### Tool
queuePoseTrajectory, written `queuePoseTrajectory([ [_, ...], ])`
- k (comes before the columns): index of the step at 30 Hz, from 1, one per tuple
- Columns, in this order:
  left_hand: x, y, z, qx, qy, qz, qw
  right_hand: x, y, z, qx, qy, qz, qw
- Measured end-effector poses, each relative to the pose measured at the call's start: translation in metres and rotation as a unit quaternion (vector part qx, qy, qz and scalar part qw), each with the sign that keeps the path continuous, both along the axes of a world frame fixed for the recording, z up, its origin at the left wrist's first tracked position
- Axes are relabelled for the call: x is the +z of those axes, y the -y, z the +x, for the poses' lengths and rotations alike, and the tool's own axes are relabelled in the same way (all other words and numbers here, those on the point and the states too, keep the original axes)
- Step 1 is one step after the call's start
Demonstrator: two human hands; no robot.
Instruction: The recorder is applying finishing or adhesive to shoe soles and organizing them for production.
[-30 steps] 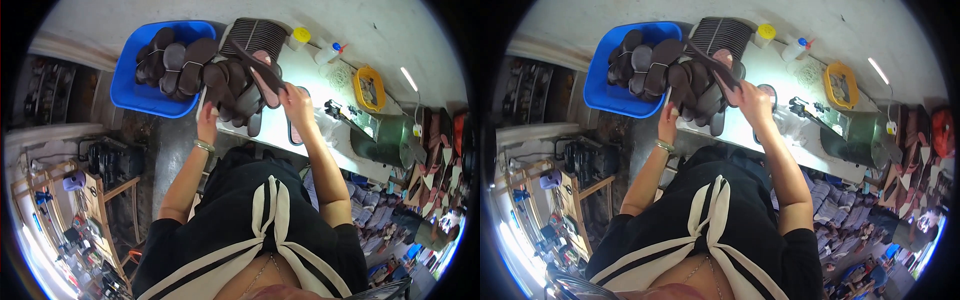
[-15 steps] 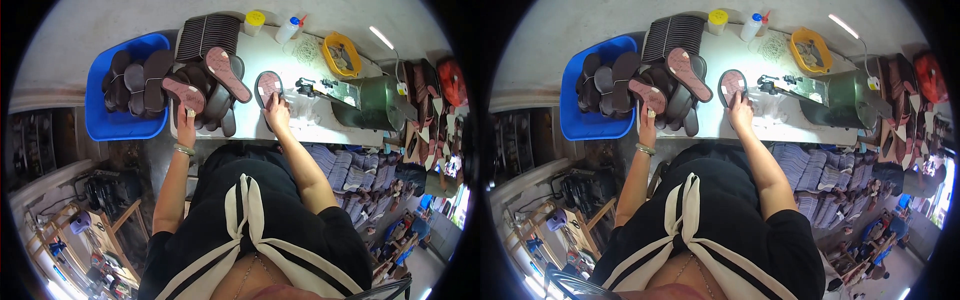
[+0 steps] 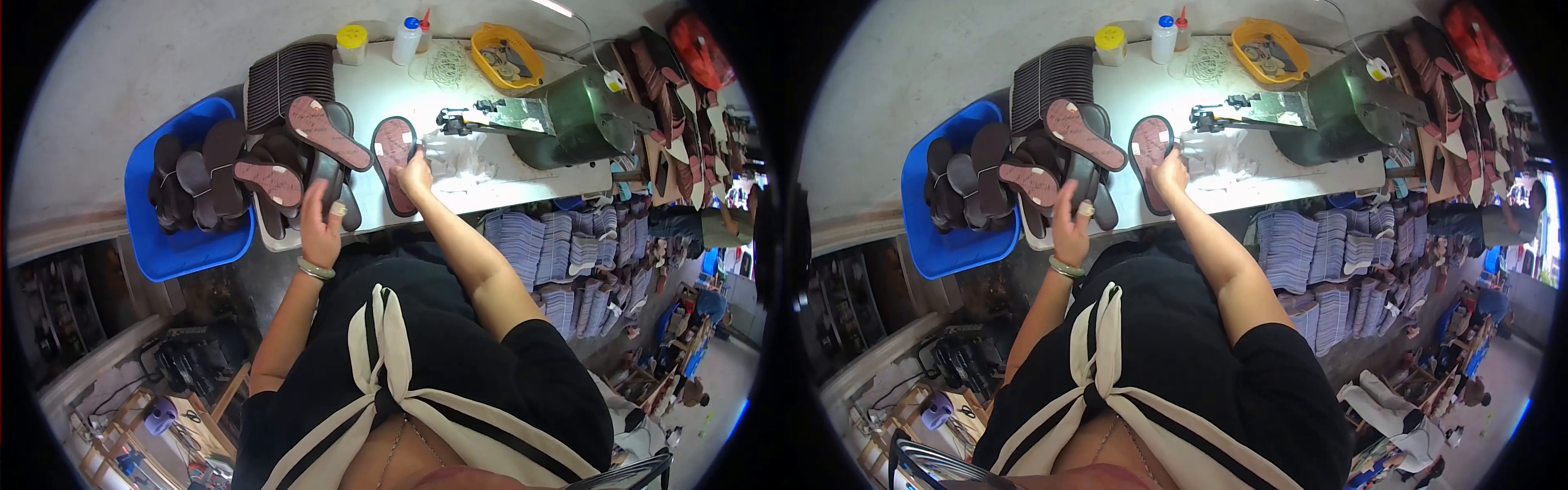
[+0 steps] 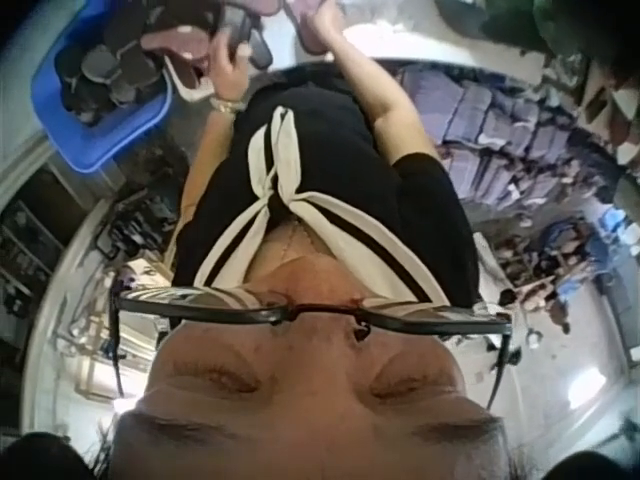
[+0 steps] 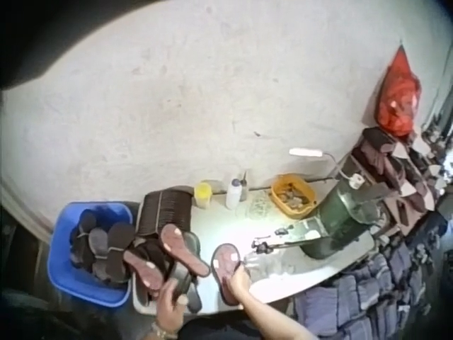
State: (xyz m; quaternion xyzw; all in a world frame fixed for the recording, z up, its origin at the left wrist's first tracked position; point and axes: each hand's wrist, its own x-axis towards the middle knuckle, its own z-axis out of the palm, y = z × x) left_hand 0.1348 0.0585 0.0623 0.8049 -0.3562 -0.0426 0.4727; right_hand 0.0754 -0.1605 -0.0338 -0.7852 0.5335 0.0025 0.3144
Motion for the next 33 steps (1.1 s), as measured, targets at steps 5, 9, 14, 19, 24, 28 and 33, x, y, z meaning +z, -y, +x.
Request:
queuePoseTrajectory([
  [5, -0.037, 0.024, -0.015, -0.081, -0.363, -0.08, 0.925, 0.002, 0.012, -0.018, 0.041, 0.175, 0.072, 0.981],
  [9, -0.023, 0.052, -0.005, -0.056, -0.541, -0.062, 0.837, 0.055, 0.011, -0.059, -0.017, 0.414, 0.414, 0.811],
  [14, 0.016, 0.093, 0.001, -0.191, -0.689, -0.113, 0.69, 0.129, 0.004, -0.09, 0.006, 0.415, 0.518, 0.748],
  [19, 0.024, 0.118, -0.014, -0.187, -0.624, -0.108, 0.751, 0.121, 0.01, -0.099, 0.007, 0.418, 0.284, 0.863],
  [24, 0.025, 0.144, -0.02, -0.114, -0.666, -0.153, 0.721, 0.147, 0.004, -0.088, 0.104, 0.294, -0.162, 0.936],
  [28, 0.028, 0.168, -0.012, -0.107, -0.681, -0.162, 0.706, 0.156, 0.018, -0.099, 0.247, 0.229, -0.213, 0.917],
  [33, 0.023, 0.217, -0.006, -0.118, -0.611, -0.213, 0.753, 0.178, 0.065, -0.088, 0.243, 0.081, -0.167, 0.952],
])
